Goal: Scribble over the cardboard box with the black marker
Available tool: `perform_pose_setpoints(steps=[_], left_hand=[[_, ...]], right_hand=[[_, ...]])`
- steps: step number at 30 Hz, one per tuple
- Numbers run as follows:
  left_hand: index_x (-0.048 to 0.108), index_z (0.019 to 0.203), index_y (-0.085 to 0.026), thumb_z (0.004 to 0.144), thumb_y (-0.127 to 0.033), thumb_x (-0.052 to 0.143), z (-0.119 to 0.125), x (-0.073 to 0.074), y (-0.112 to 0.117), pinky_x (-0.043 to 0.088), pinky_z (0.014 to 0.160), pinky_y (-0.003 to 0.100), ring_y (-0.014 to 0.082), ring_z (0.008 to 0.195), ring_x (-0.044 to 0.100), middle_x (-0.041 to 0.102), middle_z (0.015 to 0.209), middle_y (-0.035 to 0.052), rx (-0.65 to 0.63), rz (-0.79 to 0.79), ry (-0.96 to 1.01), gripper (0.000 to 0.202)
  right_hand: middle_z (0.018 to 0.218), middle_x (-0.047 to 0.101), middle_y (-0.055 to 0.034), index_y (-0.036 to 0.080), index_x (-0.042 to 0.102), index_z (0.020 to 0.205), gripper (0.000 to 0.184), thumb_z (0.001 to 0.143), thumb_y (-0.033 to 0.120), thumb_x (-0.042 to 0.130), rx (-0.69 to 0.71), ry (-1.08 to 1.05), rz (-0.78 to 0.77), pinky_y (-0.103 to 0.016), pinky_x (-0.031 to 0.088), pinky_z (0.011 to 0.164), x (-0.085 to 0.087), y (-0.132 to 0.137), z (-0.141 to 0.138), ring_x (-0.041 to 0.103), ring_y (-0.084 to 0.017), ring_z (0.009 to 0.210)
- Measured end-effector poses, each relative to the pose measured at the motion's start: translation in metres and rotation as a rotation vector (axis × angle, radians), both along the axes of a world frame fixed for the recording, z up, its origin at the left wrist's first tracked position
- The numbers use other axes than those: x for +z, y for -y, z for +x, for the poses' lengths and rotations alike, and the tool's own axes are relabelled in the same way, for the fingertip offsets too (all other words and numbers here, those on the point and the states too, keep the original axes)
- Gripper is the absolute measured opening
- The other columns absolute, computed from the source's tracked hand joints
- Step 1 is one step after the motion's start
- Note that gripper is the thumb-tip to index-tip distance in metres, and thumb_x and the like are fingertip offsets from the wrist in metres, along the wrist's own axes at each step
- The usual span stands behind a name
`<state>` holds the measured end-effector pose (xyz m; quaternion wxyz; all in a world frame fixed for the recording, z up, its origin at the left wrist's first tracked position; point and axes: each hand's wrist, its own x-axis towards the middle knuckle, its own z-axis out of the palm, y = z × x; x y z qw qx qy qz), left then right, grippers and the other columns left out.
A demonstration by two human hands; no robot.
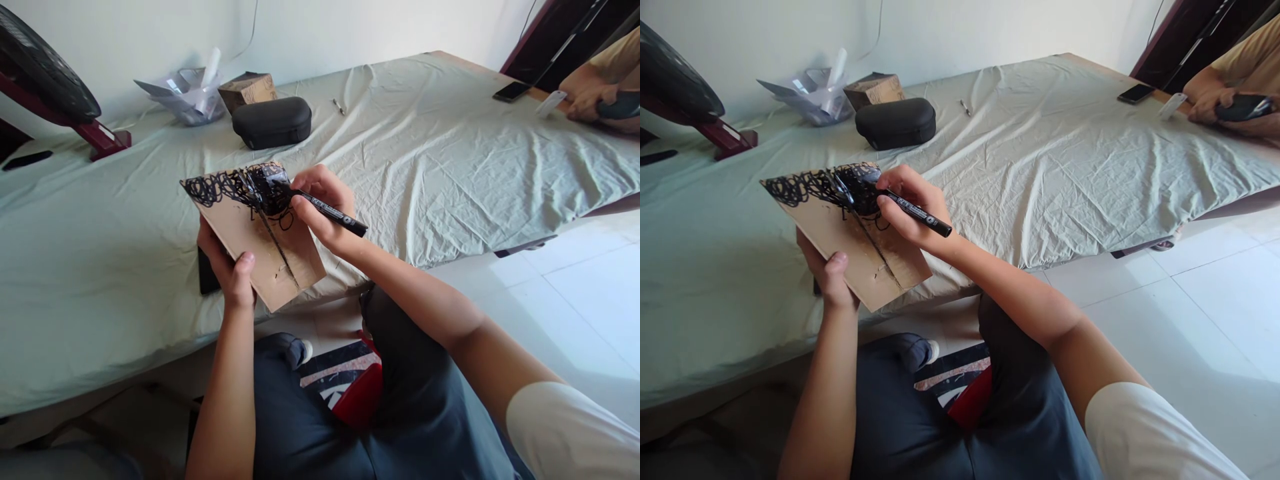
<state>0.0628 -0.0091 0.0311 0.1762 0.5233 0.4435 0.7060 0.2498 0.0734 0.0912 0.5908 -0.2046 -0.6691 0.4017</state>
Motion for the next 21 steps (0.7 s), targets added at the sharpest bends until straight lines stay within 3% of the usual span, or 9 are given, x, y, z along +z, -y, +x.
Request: perform_pose_setpoints(steps=[8,14,21], left_hand=[[0.061,0.159,-0.040,0.078,-0.071,0.079,0.000,-0.001,0.000,0.048,0.132,0.058,0.0406,0.159,0.055,0.065,0.160,0.0093,0.030,-0.034,-0.017,0.089],[0.060,0.159,-0.040,0.078,-0.065,0.084,-0.004,-0.007,-0.003,0.044,0.136,0.057,0.0396,0.166,0.047,0.061,0.164,0.0073,-0.010,0.023,0.026,0.088],[0.060,0.154,-0.033,0.088,-0.079,0.073,0.003,-0.010,-0.010,0.041,0.138,0.053,0.0385,0.170,0.042,0.055,0.172,0.0104,-0.111,0.052,0.128,0.081]], right_hand=[[0.084,0.058,-0.0004,0.031,0.062,0.105,0.047,0.091,0.071,0.083,0.006,-0.008,-0.162,-0.041,0.053,0.069,0.002,0.000,0.001,0.056,-0.022,0.081],[0.084,0.060,0.0017,0.031,0.059,0.104,0.043,0.094,0.065,0.084,0.046,-0.120,-0.095,-0.042,0.052,0.070,0.004,0.000,0.001,0.055,-0.020,0.075],[0.083,0.059,0.0014,0.032,0.057,0.102,0.045,0.093,0.069,0.082,0.031,-0.174,-0.107,-0.041,0.049,0.066,0.006,0.000,-0.001,0.055,-0.019,0.074]])
